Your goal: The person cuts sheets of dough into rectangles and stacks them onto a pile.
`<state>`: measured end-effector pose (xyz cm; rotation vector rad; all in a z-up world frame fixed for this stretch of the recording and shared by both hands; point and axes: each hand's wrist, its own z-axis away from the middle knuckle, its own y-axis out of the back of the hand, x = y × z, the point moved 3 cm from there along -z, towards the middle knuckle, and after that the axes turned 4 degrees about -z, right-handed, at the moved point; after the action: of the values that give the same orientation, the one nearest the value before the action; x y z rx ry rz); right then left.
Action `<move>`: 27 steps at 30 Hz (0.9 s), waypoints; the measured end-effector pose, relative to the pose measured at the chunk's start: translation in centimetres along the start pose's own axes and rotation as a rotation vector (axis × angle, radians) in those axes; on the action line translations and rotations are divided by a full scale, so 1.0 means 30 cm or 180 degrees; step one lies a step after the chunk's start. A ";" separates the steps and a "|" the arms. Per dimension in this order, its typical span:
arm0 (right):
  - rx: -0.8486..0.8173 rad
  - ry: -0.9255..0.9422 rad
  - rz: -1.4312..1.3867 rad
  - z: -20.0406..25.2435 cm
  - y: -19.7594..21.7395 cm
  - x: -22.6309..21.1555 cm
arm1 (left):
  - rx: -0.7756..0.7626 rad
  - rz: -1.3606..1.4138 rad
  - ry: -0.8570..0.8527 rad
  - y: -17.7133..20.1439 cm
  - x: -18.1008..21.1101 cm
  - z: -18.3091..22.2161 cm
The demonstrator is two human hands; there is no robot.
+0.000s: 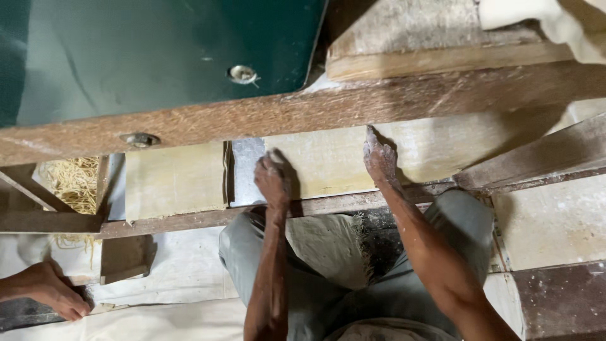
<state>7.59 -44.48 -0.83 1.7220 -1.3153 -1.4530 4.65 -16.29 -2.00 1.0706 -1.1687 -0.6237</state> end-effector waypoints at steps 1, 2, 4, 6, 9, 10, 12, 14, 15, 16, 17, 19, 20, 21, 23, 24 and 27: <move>0.0151 0.0030 0.0066 -0.007 -0.003 0.004 | 0.0521 0.0084 -0.0545 0.001 0.063 0.021; 0.0294 0.0066 0.0132 -0.010 -0.008 0.007 | 0.1041 0.0166 -0.1082 0.000 0.121 0.050; 0.0119 -0.0006 0.0074 0.003 -0.021 0.022 | 0.1320 0.0280 -0.1644 -0.030 0.231 0.109; -0.0052 -0.0079 0.0028 -0.005 -0.028 0.022 | 0.1594 0.0407 -0.2209 -0.063 0.342 0.162; -0.0440 -0.0301 0.0082 -0.051 -0.061 0.023 | 0.1544 0.0008 -0.2458 -0.122 0.454 0.214; -0.0623 -0.0437 0.0121 -0.070 -0.088 0.043 | 0.0592 -0.0192 -0.2303 -0.163 0.459 0.214; -0.0814 -0.0569 0.0162 -0.083 -0.110 0.063 | -0.0359 -0.0384 -0.2107 -0.205 0.461 0.225; -0.0950 -0.0275 0.0479 -0.059 -0.105 0.055 | -0.0380 -0.0461 -0.1975 -0.206 0.452 0.235; -0.0974 -0.0278 0.0478 -0.031 -0.085 0.036 | -0.0400 -0.0465 -0.1960 -0.213 0.441 0.241; -0.1232 -0.0295 0.0591 -0.021 -0.066 0.023 | -0.0352 -0.0474 -0.1930 -0.220 0.446 0.234; -0.1488 -0.0312 0.0706 -0.011 -0.046 0.008 | -0.0305 -0.0482 -0.1900 -0.225 0.449 0.227; -0.1712 -0.0317 0.0534 0.119 -0.017 0.029 | -0.0355 -0.0551 -0.1891 -0.234 0.443 0.225; -0.1909 -0.0351 0.0368 0.180 -0.002 0.046 | -0.0403 -0.0610 -0.1920 -0.243 0.447 0.222; -0.1906 -0.0342 0.0377 0.247 0.030 0.046 | -0.0397 -0.0601 -0.1915 -0.237 0.449 0.213; -0.2039 -0.0769 0.0325 0.407 0.103 0.071 | -0.0550 -0.0703 -0.1889 -0.241 0.449 0.223; -0.2049 -0.0774 0.0341 0.451 0.154 0.044 | -0.0563 -0.0689 -0.1884 -0.243 0.457 0.219; -0.2183 -0.1397 0.0253 0.539 0.228 0.053 | -0.0690 -0.0875 -0.1750 -0.245 0.484 0.178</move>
<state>-10.00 -45.53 -0.22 0.9311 -0.8923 -2.0026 5.13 -33.41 -2.47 0.9033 -1.3891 -1.2892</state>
